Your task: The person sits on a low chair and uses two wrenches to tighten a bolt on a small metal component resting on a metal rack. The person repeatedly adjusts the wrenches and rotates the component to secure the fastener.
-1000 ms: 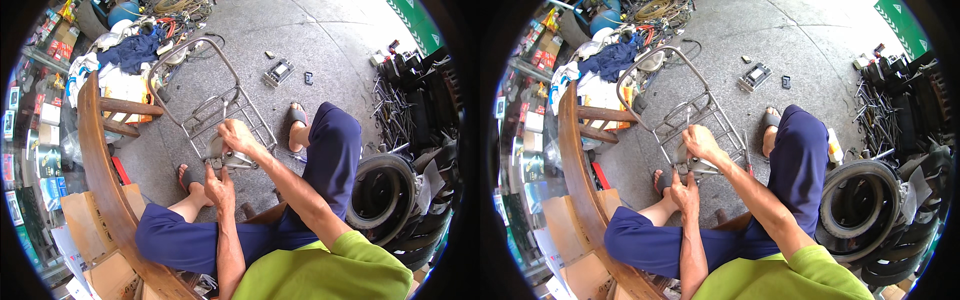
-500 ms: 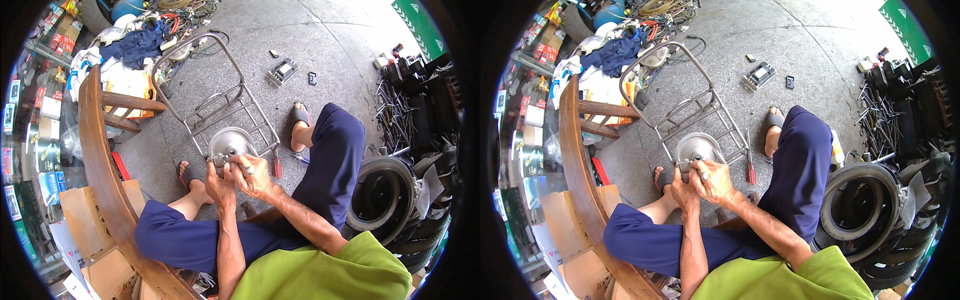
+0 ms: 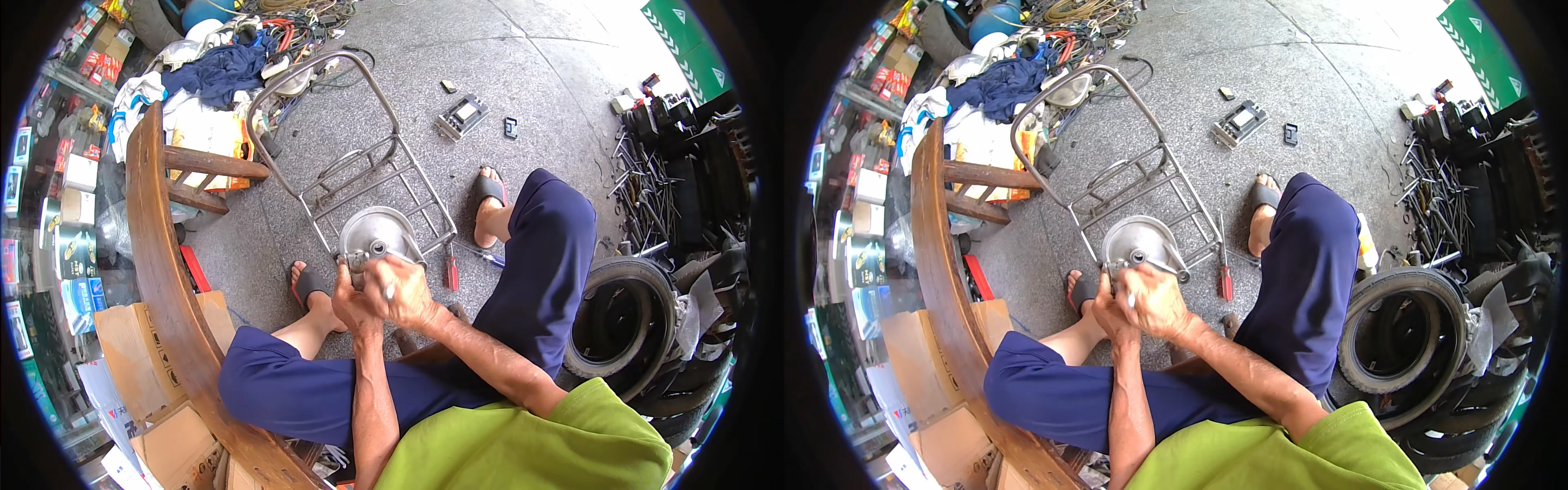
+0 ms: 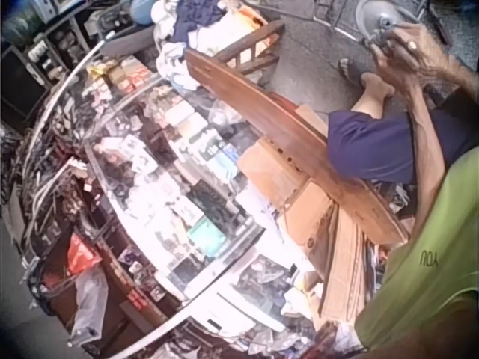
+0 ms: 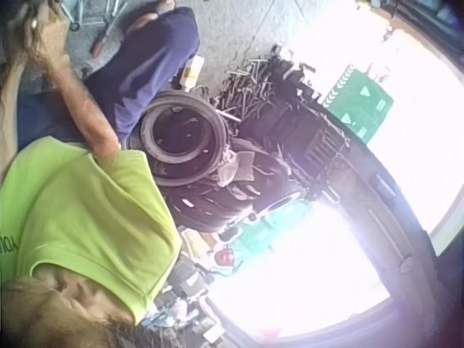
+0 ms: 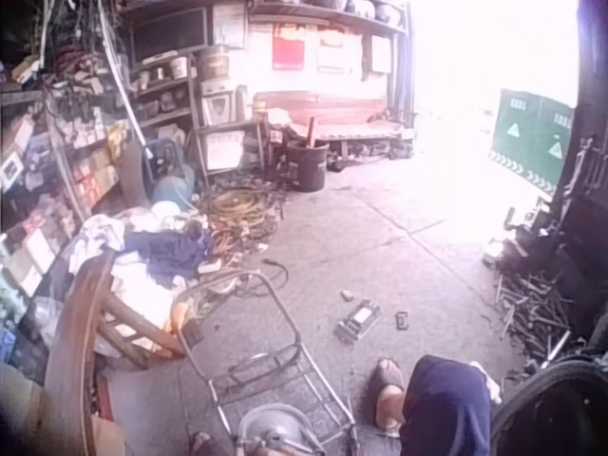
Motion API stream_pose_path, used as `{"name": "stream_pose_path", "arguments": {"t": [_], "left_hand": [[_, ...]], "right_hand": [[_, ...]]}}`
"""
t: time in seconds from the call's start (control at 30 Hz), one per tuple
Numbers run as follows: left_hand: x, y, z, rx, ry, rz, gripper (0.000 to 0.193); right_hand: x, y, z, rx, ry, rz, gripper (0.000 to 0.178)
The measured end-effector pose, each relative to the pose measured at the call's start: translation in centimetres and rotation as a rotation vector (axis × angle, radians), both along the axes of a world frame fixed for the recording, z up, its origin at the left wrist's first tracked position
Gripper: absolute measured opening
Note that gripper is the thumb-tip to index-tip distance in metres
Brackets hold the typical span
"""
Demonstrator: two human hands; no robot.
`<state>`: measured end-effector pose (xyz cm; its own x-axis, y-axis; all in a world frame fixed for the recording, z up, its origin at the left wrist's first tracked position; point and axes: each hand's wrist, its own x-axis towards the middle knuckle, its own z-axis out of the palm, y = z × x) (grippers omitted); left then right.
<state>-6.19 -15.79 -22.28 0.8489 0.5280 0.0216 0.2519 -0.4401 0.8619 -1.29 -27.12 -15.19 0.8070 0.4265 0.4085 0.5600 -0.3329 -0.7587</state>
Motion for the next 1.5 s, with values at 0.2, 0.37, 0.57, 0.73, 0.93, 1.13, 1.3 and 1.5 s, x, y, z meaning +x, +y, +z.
{"name": "stream_pose_path", "arguments": {"t": [0.2,0.37,0.57,0.73,0.93,1.13,1.3,1.5], "left_hand": [[0.2,-0.3,0.2,0.048,0.060,0.032,0.062],[0.4,-0.9,1.1,0.004,-0.001,-0.007,0.059],[0.2,-1.2,1.0,0.193,0.037,0.098,0.048],[0.4,-1.4,1.4,0.244,0.007,0.103,0.047],[0.3,-1.3,1.8,0.077,0.044,0.077,0.050],[0.4,-2.1,2.7,0.447,0.112,0.093,0.043],[0.8,-2.4,3.7,0.505,0.308,0.072,0.051],[0.7,-2.4,2.5,0.447,0.310,0.102,0.045]], "right_hand": [[4.3,0.5,0.7,-0.324,-0.015,0.123,0.018],[4.9,1.8,0.0,-0.442,-0.061,0.181,0.023],[8.0,2.2,0.5,-0.286,0.217,0.075,0.023],[10.5,0.7,0.4,-0.053,0.655,0.115,0.028],[11.0,0.7,1.2,-0.162,0.759,0.077,0.038],[12.2,1.2,3.0,-0.309,0.712,0.040,0.048],[11.9,3.6,0.2,-0.362,0.348,-0.235,0.039],[10.2,5.1,-1.4,-0.303,-0.116,-0.287,0.018]]}}
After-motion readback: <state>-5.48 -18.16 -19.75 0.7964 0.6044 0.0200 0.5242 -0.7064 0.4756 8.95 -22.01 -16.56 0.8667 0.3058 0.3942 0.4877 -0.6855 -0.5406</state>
